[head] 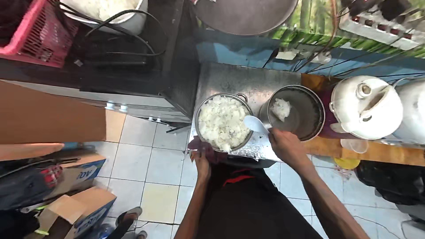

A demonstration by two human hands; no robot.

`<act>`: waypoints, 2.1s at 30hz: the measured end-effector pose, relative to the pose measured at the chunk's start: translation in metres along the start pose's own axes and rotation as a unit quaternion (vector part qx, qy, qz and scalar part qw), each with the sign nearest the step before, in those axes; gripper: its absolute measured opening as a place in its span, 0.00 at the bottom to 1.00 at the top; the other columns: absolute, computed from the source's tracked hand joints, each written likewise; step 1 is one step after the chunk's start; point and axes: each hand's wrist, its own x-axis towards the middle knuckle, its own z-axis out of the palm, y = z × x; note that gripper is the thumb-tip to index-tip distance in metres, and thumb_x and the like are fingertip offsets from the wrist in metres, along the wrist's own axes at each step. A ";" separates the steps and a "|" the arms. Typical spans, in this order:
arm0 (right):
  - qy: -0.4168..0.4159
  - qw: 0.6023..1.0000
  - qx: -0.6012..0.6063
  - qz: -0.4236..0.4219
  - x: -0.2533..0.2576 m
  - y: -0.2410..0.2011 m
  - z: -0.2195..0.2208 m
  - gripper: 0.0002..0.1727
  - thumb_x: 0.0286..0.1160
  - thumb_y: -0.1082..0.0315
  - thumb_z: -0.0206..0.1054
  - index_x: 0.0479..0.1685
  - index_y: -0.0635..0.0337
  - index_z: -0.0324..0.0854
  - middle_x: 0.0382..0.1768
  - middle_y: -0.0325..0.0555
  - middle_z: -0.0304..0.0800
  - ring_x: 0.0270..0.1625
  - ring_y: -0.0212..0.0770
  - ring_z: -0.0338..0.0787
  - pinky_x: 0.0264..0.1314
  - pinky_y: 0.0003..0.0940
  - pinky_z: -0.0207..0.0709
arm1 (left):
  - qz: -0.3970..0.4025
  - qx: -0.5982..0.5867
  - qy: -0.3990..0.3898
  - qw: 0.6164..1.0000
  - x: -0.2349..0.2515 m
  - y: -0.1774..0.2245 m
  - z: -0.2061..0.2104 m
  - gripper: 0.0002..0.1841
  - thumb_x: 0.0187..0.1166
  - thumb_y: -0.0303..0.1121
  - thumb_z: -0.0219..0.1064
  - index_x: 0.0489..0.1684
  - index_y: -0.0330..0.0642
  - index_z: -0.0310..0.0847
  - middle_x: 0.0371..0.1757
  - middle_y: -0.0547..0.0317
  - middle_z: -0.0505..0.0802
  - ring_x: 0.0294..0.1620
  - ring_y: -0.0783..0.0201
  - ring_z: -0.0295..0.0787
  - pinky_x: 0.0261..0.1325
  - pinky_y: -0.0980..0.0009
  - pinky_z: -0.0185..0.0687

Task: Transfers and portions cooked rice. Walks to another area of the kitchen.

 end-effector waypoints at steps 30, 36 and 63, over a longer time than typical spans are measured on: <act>-0.128 0.987 0.090 -0.043 0.117 -0.034 0.082 0.23 0.92 0.54 0.47 0.58 0.56 0.86 0.49 0.56 0.93 0.57 0.55 0.92 0.63 0.59 0.81 | 0.049 0.140 -0.081 0.986 0.037 0.023 -0.034 0.11 0.86 0.32 0.63 0.52 0.35 0.87 0.45 0.52 0.95 0.47 0.60 0.93 0.55 0.57 0.90; -0.138 0.971 0.184 -0.069 0.128 -0.026 0.092 0.23 0.92 0.53 0.49 0.56 0.58 0.87 0.44 0.54 0.91 0.50 0.50 0.91 0.60 0.56 0.81 | 0.043 0.138 -0.099 0.984 0.044 0.031 -0.037 0.11 0.87 0.33 0.62 0.51 0.34 0.86 0.42 0.51 0.94 0.43 0.60 0.92 0.51 0.59 0.90; -0.019 0.976 0.198 -0.090 0.073 -0.008 0.099 0.24 0.92 0.51 0.49 0.50 0.54 0.88 0.34 0.45 0.92 0.40 0.41 0.92 0.50 0.46 0.85 | 0.022 0.114 -0.058 0.991 0.047 0.021 -0.038 0.12 0.88 0.31 0.60 0.54 0.32 0.84 0.46 0.50 0.94 0.47 0.60 0.92 0.56 0.59 0.89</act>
